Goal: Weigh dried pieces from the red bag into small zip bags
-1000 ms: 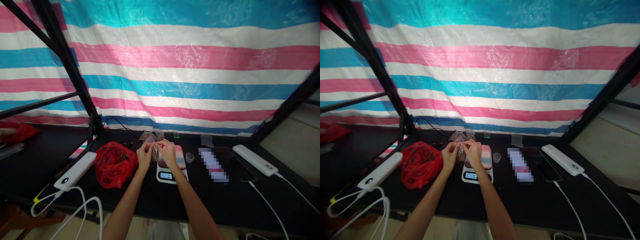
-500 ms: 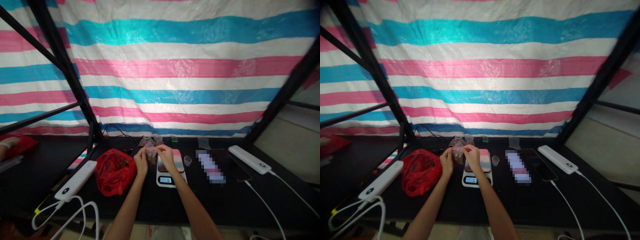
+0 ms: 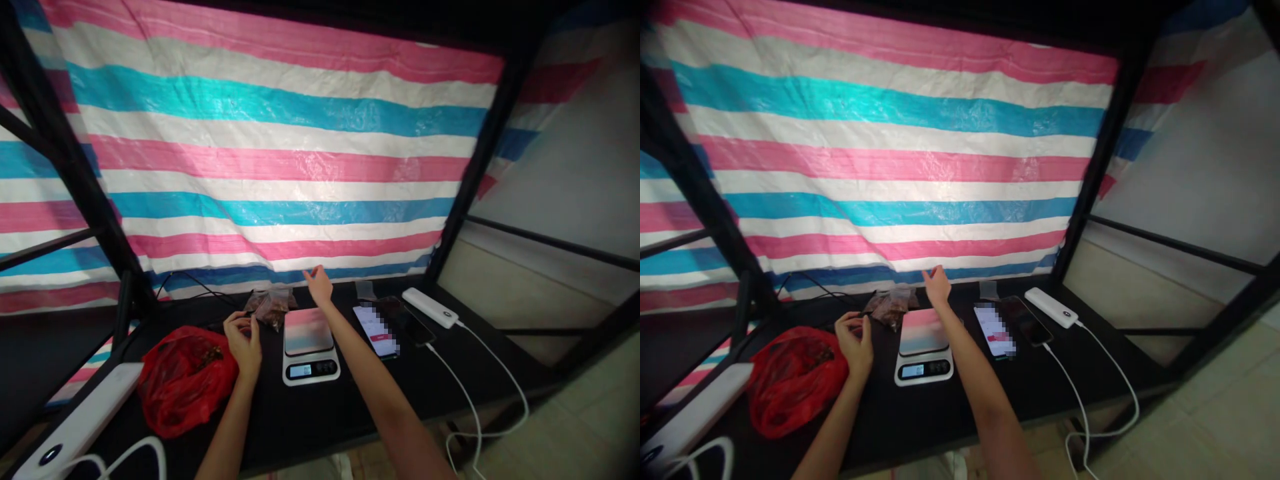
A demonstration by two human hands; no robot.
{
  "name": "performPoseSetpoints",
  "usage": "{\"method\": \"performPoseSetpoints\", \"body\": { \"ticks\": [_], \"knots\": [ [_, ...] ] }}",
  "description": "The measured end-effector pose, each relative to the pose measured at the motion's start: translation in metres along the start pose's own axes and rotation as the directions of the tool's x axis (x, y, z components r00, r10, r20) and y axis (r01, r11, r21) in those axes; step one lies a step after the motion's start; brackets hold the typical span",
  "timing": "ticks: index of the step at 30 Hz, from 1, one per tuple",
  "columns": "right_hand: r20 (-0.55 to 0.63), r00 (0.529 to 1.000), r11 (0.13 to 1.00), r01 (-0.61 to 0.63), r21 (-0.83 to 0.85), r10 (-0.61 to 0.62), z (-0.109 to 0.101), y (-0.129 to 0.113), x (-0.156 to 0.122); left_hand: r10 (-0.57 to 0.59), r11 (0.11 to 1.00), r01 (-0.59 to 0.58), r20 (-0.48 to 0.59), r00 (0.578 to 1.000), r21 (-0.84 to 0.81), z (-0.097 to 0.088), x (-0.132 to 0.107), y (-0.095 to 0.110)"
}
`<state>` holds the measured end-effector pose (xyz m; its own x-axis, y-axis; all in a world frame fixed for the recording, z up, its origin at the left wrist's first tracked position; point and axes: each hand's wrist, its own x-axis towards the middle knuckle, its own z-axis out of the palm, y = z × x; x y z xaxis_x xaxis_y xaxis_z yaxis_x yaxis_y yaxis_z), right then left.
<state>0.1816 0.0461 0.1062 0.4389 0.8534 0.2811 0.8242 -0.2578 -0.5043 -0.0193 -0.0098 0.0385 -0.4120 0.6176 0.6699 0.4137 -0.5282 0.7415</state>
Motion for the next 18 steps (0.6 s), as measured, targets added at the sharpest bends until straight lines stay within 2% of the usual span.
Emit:
{"method": "performPoseSetpoints", "body": {
  "ticks": [5, 9, 11, 13, 18],
  "knots": [
    [0.064, 0.997, 0.981, -0.027, -0.194, 0.04, -0.046, 0.086, 0.016, 0.046, 0.986, -0.063, 0.112, 0.993, 0.156, 0.004, -0.002, 0.005],
    [0.208, 0.976, 0.935, 0.011, -0.353, 0.068, -0.062, 0.138, 0.016, 0.013, 0.988, -0.034, 0.141, 0.99, 0.148, 0.007, -0.003, 0.006],
    [0.287, 0.955, 0.911, 0.054, -0.408, 0.072, -0.062, 0.149, 0.015, 0.001, 0.991, -0.019, 0.141, 0.99, 0.129, 0.008, -0.004, 0.003],
    [0.317, 0.947, 0.888, 0.096, -0.449, 0.058, -0.06, 0.152, 0.013, -0.009, 0.994, -0.007, 0.14, 0.99, 0.112, 0.008, -0.005, 0.0],
    [0.246, 0.969, 0.856, 0.135, -0.498, -0.009, -0.059, 0.148, 0.01, -0.051, 0.995, 0.038, 0.145, 0.988, 0.09, 0.006, -0.004, -0.005]
  ]
}}
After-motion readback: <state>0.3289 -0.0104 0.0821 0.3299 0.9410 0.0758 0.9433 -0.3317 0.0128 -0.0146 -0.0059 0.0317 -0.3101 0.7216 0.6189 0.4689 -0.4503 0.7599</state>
